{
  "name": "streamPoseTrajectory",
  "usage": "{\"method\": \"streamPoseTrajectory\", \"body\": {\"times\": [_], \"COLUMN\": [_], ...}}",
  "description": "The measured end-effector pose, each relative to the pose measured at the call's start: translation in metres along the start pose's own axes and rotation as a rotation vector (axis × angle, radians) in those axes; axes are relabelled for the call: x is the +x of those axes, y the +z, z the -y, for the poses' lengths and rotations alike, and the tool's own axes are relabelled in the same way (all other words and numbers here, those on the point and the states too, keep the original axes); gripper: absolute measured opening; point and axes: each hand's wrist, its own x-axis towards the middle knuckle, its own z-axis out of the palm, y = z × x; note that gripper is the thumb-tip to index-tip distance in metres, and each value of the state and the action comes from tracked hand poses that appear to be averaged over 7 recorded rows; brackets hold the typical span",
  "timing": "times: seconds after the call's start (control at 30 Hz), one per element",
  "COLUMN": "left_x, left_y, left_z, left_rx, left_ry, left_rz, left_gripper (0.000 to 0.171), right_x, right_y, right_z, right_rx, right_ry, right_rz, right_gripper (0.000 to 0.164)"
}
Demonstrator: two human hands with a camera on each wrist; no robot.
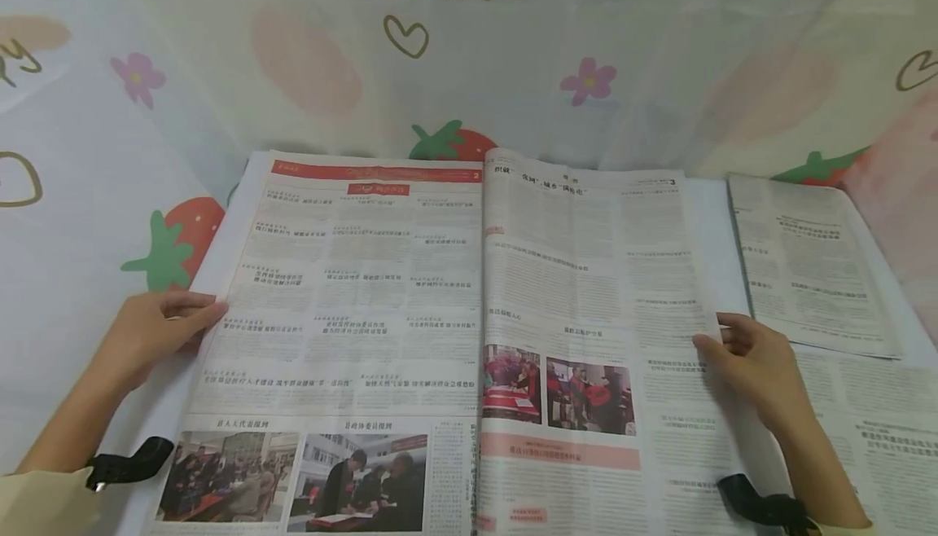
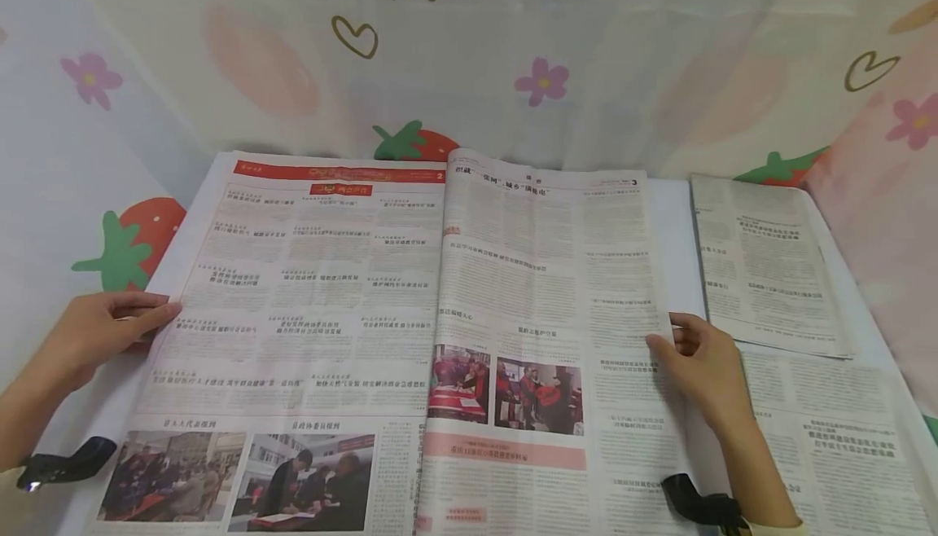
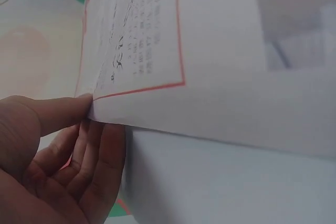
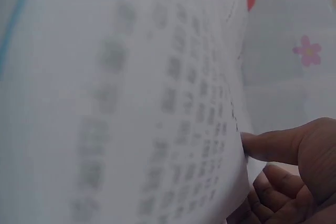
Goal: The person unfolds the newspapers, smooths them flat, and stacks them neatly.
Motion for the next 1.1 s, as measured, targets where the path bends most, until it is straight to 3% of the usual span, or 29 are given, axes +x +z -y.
{"method": "streamPoseTrajectory", "body": {"times": [0.23,0.37,0.63,1.1], "left_x": [-0.007,-0.008,-0.009,-0.009], "left_y": [0.0,0.001,0.006,0.02], "left_z": [0.002,0.0,-0.008,-0.021], "left_rx": [0.104,0.117,0.223,0.309], "left_ry": [-0.006,0.002,0.083,0.039], "left_rz": [-0.09,-0.127,-0.215,-0.233], "left_gripper": [0.067,0.063,0.048,0.047], "right_x": [0.009,0.015,0.022,0.04], "right_y": [-0.01,-0.016,-0.02,-0.025], "right_z": [-0.01,-0.014,-0.026,-0.045], "right_rx": [-0.11,-0.137,-0.145,-0.188], "right_ry": [-0.072,-0.1,-0.074,-0.103], "right_rz": [-0.044,-0.051,-0.061,-0.12], "right_gripper": [0.06,0.058,0.059,0.056]}}
